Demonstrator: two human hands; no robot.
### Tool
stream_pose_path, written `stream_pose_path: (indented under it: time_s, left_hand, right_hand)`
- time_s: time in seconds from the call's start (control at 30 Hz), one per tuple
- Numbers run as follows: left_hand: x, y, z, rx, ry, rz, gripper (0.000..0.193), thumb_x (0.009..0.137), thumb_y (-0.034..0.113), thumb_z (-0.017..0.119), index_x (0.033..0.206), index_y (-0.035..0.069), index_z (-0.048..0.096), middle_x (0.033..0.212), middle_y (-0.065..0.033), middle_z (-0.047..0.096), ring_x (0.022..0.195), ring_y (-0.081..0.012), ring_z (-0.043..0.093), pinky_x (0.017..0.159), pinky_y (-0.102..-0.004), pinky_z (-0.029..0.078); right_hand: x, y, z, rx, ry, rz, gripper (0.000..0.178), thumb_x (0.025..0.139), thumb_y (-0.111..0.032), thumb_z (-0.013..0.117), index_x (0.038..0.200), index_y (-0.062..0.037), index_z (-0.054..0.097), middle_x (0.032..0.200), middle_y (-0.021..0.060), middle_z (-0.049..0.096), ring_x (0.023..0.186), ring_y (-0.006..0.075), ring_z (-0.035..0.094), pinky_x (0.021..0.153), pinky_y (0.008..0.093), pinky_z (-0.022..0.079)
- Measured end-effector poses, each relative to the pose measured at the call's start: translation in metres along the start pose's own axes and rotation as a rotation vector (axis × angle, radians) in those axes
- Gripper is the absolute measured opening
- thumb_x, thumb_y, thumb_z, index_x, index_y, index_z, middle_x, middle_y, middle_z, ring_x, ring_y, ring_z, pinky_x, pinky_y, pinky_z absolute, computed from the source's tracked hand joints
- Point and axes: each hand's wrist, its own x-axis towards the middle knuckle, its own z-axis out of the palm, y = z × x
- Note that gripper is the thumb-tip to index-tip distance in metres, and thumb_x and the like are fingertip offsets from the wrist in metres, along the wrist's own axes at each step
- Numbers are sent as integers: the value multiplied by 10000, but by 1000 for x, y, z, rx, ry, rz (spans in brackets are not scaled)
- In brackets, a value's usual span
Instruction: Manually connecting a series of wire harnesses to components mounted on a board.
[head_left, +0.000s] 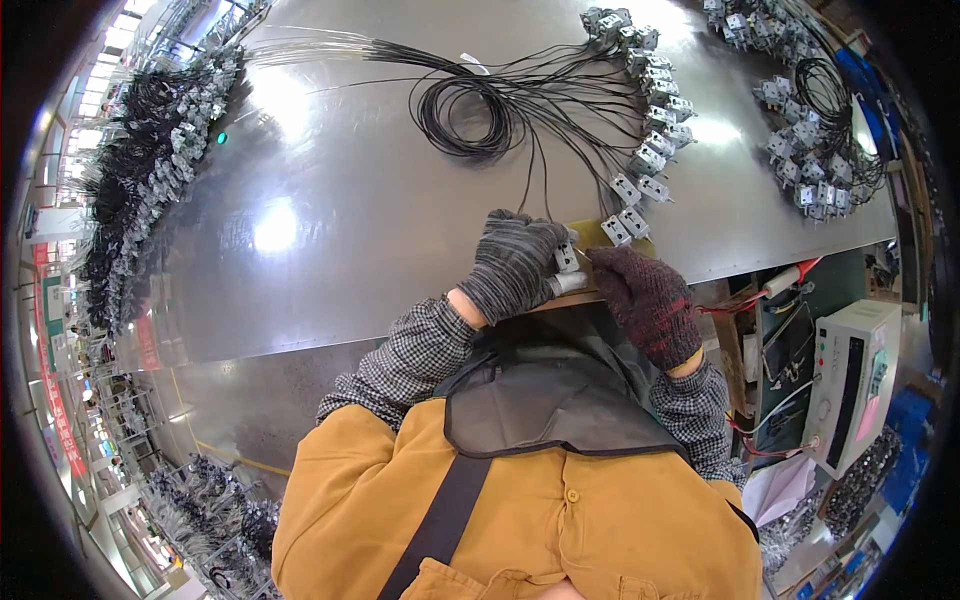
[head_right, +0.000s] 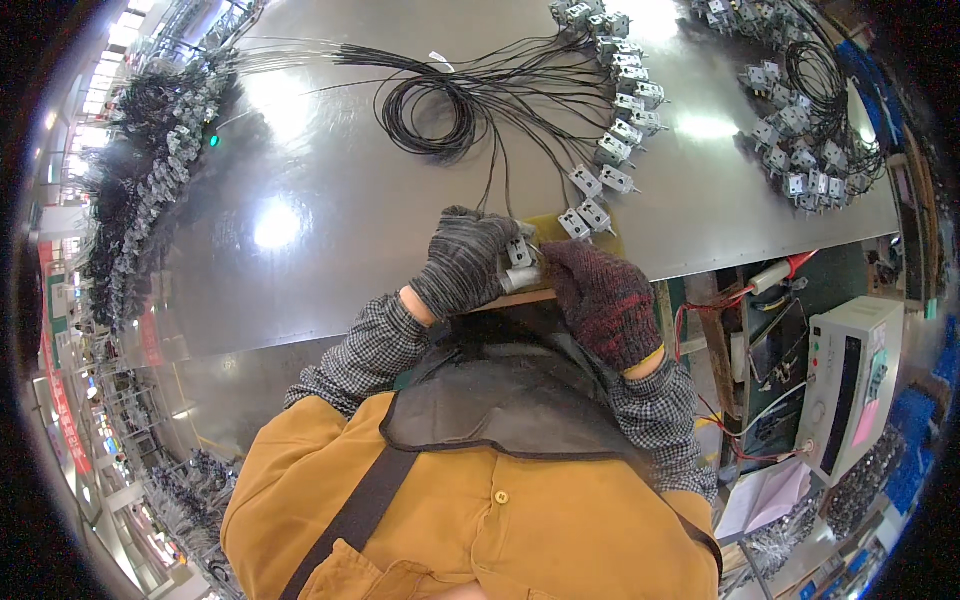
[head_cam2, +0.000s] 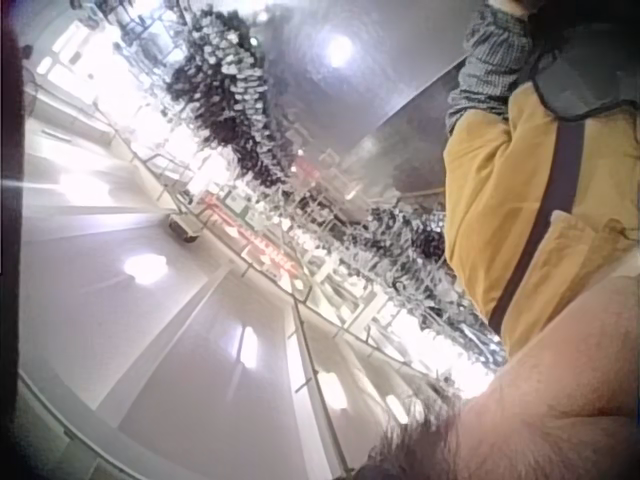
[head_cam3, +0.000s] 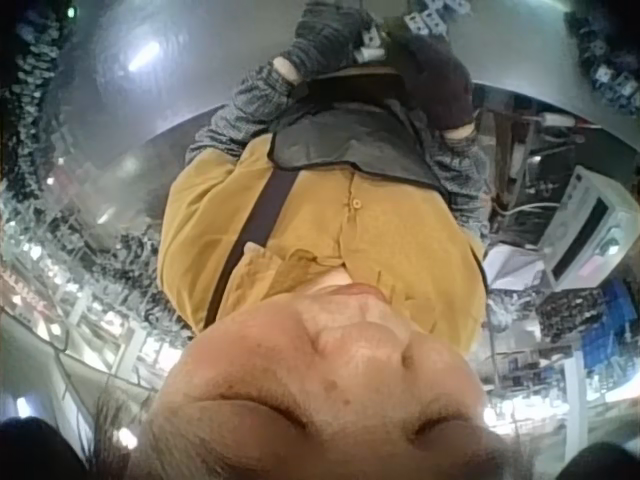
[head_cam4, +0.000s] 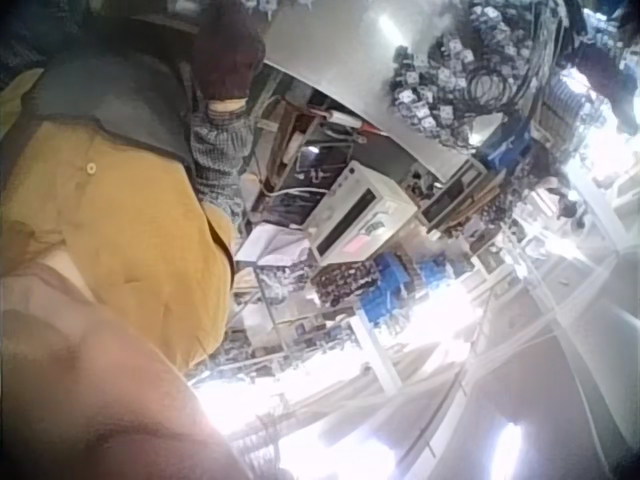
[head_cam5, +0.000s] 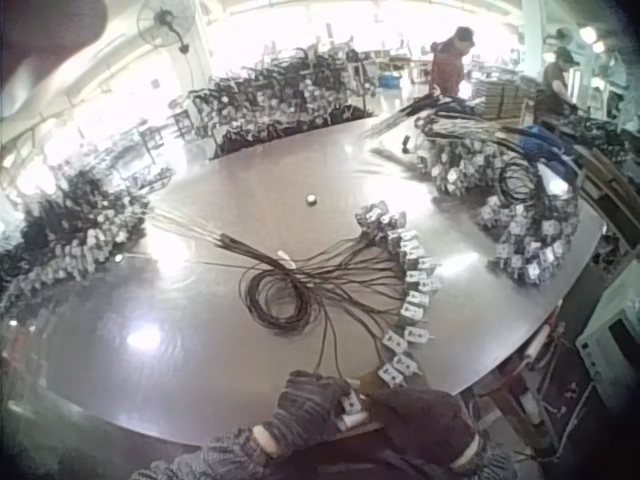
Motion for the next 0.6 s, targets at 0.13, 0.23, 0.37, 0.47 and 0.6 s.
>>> stream_pose_path:
  time_s: [0.13, 0.23, 0.37, 0.47, 0.6]
  left_hand:
    - [1, 1, -2, 26, -94, -47, 489, 780, 479, 858, 1138, 156, 773, 909, -74, 767, 889, -301, 722, 939, -451, 473]
    - [2, 5, 2, 19, -90, -84, 513, 764, 502, 864, 1129, 153, 773, 930, -88, 764, 907, -310, 722, 945, -455, 471]
    - [10, 15, 4, 52, -157, -116, 564, 722, 501, 885, 1141, 150, 746, 1027, -96, 736, 1002, -312, 683, 963, -476, 433]
    - [11, 15, 8, 76, -203, -135, 584, 702, 501, 897, 1143, 152, 739, 1047, -91, 730, 1027, -305, 680, 982, -478, 424]
    - [14, 20, 8, 87, -194, -137, 584, 684, 513, 900, 1119, 158, 739, 1041, -86, 732, 1032, -296, 685, 985, -474, 422]
  right_hand:
    - [1, -8, -6, -6, -23, 15, 232, 965, -109, 703, 1191, -80, 749, 1016, 186, 761, 930, 390, 747, 813, 445, 593]
    - [1, -7, -3, -14, -37, 13, 225, 961, -135, 711, 1175, -76, 751, 1018, 186, 761, 928, 387, 747, 817, 456, 591]
    - [7, -9, 1, -165, -48, -6, 216, 961, -158, 695, 1151, -78, 759, 1012, 179, 765, 903, 388, 743, 798, 469, 586]
    - [7, -10, -3, -253, -105, 7, 213, 959, -161, 685, 1140, -80, 764, 995, 170, 767, 891, 390, 739, 787, 474, 582]
    - [4, -7, -7, -293, -149, 35, 207, 958, -160, 683, 1127, -77, 767, 973, 171, 764, 883, 393, 736, 786, 478, 580]
